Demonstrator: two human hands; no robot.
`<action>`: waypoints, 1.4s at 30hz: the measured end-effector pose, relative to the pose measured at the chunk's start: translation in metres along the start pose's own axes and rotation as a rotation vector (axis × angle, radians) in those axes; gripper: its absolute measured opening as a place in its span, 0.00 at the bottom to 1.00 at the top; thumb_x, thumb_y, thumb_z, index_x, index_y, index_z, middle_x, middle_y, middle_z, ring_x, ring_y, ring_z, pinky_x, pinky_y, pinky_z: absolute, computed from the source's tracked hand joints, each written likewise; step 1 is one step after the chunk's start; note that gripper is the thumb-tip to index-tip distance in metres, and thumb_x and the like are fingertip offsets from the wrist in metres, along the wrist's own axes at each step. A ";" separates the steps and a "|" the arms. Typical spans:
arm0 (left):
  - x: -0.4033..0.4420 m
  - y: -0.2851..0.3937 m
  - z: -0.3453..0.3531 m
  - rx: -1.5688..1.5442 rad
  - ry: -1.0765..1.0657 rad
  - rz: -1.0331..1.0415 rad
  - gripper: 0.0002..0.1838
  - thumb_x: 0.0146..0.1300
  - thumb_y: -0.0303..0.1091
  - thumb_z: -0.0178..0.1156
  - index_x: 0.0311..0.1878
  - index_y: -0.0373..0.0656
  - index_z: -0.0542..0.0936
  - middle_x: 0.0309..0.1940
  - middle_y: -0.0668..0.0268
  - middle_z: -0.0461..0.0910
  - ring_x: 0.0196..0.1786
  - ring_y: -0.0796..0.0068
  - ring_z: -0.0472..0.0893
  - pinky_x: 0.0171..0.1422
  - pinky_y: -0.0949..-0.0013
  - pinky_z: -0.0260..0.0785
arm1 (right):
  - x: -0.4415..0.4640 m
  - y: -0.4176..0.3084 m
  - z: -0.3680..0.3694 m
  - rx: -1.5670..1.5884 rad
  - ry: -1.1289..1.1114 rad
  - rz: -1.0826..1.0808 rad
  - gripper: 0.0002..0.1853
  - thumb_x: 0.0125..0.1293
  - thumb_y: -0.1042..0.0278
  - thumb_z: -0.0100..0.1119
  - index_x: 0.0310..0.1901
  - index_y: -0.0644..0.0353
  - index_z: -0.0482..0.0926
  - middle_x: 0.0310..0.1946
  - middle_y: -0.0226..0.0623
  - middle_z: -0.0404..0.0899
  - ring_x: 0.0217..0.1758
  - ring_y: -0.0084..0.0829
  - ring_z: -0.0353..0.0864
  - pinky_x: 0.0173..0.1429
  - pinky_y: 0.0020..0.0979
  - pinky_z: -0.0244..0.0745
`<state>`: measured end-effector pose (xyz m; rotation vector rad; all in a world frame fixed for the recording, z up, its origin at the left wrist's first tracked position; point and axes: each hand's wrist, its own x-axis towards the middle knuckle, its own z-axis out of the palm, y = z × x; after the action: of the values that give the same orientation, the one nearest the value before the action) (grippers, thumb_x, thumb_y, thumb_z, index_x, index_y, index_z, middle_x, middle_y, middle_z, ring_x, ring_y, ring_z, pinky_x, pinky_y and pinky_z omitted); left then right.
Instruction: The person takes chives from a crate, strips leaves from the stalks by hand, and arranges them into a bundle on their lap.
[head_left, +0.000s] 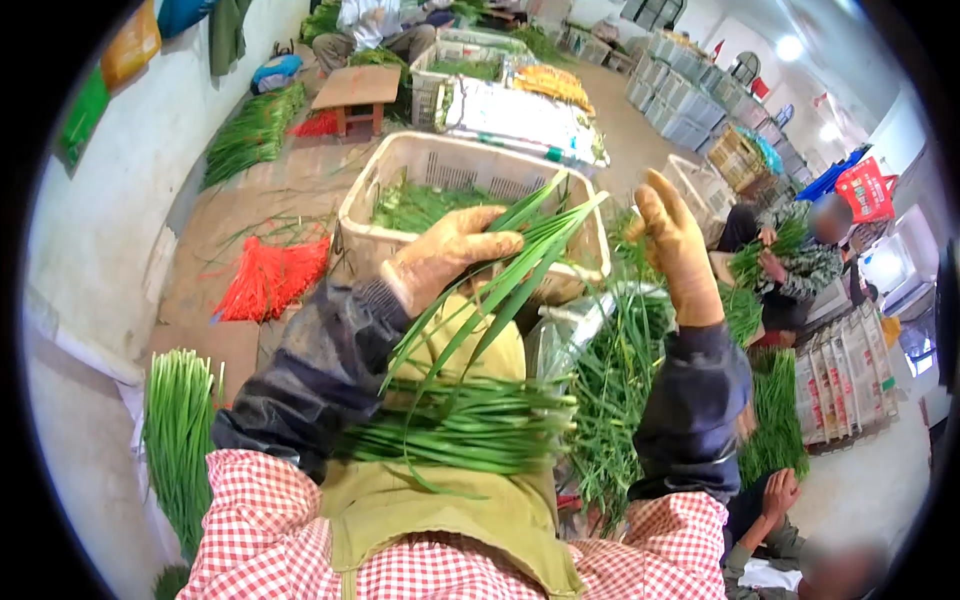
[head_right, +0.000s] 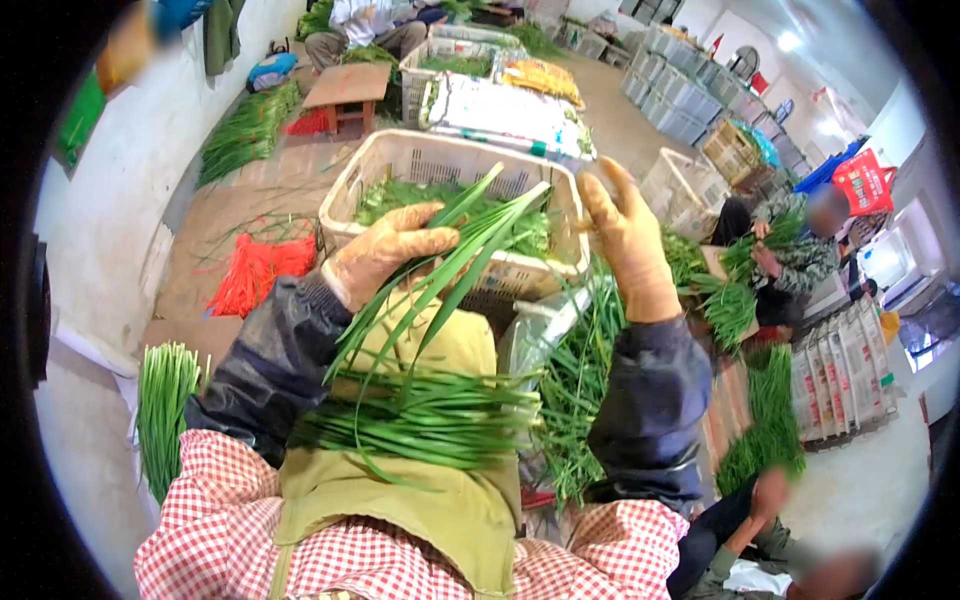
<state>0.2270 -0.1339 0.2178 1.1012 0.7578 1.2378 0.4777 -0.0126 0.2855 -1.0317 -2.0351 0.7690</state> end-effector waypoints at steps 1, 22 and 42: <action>0.002 -0.001 0.005 -0.038 -0.077 -0.008 0.17 0.67 0.39 0.66 0.54 0.42 0.79 0.41 0.71 0.84 0.37 0.86 0.81 0.38 0.82 0.72 | -0.008 -0.013 0.004 0.417 -0.190 0.074 0.28 0.73 0.49 0.57 0.64 0.64 0.73 0.26 0.23 0.77 0.19 0.14 0.65 0.25 0.19 0.62; -0.019 0.019 -0.044 1.227 0.354 0.086 0.21 0.67 0.44 0.61 0.57 0.40 0.80 0.33 0.64 0.81 0.37 0.70 0.81 0.44 0.64 0.72 | -0.069 0.051 0.035 -0.124 -0.489 0.002 0.26 0.66 0.50 0.66 0.58 0.60 0.78 0.45 0.40 0.86 0.46 0.31 0.85 0.52 0.32 0.81; 0.005 -0.079 0.037 1.005 -0.111 -0.078 0.17 0.67 0.36 0.61 0.56 0.41 0.82 0.38 0.62 0.86 0.41 0.72 0.82 0.50 0.66 0.74 | -0.124 0.105 0.041 0.361 -0.244 0.430 0.13 0.76 0.58 0.53 0.47 0.60 0.78 0.30 0.22 0.75 0.21 0.13 0.65 0.24 0.17 0.57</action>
<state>0.2885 -0.1354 0.1565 1.8937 1.3791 0.6829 0.5410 -0.0719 0.1427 -1.2182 -1.7864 1.4891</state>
